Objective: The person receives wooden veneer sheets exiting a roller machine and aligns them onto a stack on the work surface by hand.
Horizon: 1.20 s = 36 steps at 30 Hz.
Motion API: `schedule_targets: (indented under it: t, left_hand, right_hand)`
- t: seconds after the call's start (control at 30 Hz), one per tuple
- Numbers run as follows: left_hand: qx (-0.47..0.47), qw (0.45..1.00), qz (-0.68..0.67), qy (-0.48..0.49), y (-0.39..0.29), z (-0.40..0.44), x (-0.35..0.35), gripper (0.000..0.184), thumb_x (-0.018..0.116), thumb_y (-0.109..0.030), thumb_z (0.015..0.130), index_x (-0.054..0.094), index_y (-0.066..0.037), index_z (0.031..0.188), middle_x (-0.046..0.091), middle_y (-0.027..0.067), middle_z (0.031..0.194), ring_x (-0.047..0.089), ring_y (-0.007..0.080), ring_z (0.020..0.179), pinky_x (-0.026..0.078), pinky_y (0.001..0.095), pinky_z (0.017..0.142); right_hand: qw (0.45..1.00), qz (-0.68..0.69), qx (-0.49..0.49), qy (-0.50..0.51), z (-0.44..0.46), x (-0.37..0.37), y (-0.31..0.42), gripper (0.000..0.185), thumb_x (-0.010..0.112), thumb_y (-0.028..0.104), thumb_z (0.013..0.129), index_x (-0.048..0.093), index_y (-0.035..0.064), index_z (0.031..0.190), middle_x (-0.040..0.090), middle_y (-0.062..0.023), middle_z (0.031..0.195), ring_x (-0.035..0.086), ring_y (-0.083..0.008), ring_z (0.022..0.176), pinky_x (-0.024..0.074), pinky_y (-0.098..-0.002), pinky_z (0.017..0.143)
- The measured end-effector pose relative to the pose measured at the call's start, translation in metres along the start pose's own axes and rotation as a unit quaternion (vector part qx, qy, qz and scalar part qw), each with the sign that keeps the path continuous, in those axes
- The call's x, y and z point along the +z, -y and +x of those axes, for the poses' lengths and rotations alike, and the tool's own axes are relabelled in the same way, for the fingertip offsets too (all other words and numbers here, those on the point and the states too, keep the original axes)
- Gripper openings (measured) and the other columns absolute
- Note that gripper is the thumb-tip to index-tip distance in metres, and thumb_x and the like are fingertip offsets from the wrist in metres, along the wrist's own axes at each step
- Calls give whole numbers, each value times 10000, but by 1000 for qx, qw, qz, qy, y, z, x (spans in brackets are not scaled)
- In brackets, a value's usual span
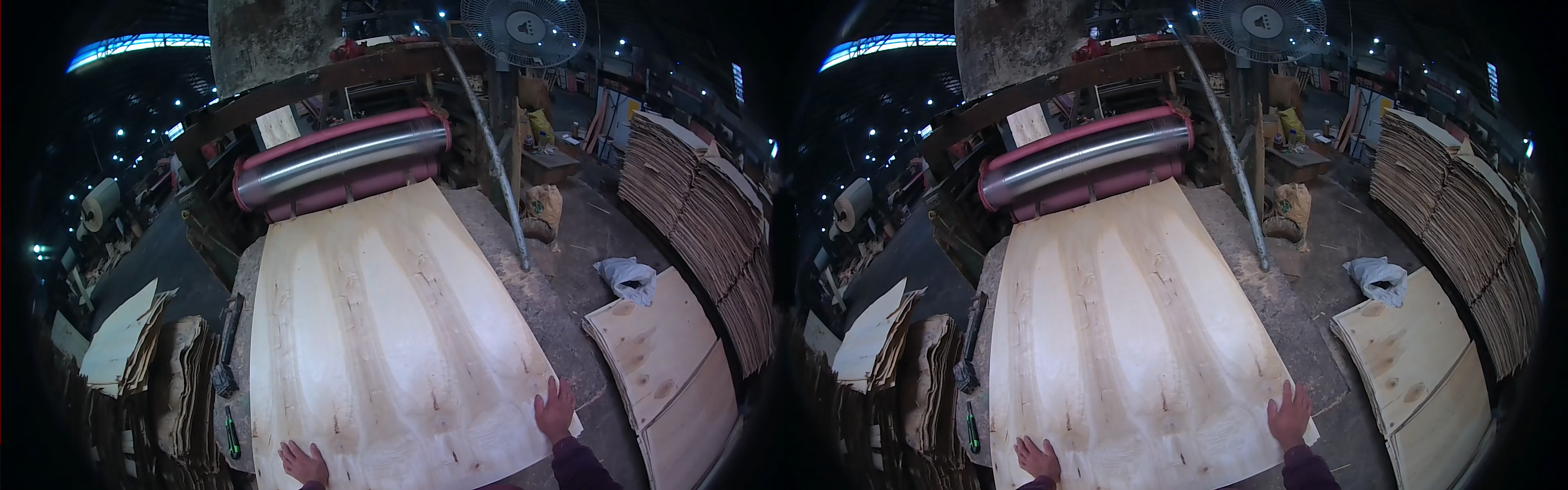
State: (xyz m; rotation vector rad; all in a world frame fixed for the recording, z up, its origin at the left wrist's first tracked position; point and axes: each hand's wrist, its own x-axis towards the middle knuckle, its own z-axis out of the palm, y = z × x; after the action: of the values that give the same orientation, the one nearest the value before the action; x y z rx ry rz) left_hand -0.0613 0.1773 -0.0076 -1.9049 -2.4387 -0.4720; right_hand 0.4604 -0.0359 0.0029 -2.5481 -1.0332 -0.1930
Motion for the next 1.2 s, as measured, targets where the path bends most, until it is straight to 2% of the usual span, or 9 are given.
schedule_targets:
  t: [1.2]
  left_hand:
    - [2,1000,3,-8,1,0,1,670,602,-375,871,407,-1,1392,362,211,1487,280,389,1406,246,512,1106]
  right_hand:
    - [1000,-3,4,7,0,2,-1,677,644,330,832,409,70,1410,400,-248,1417,361,-416,1333,272,-540,1089]
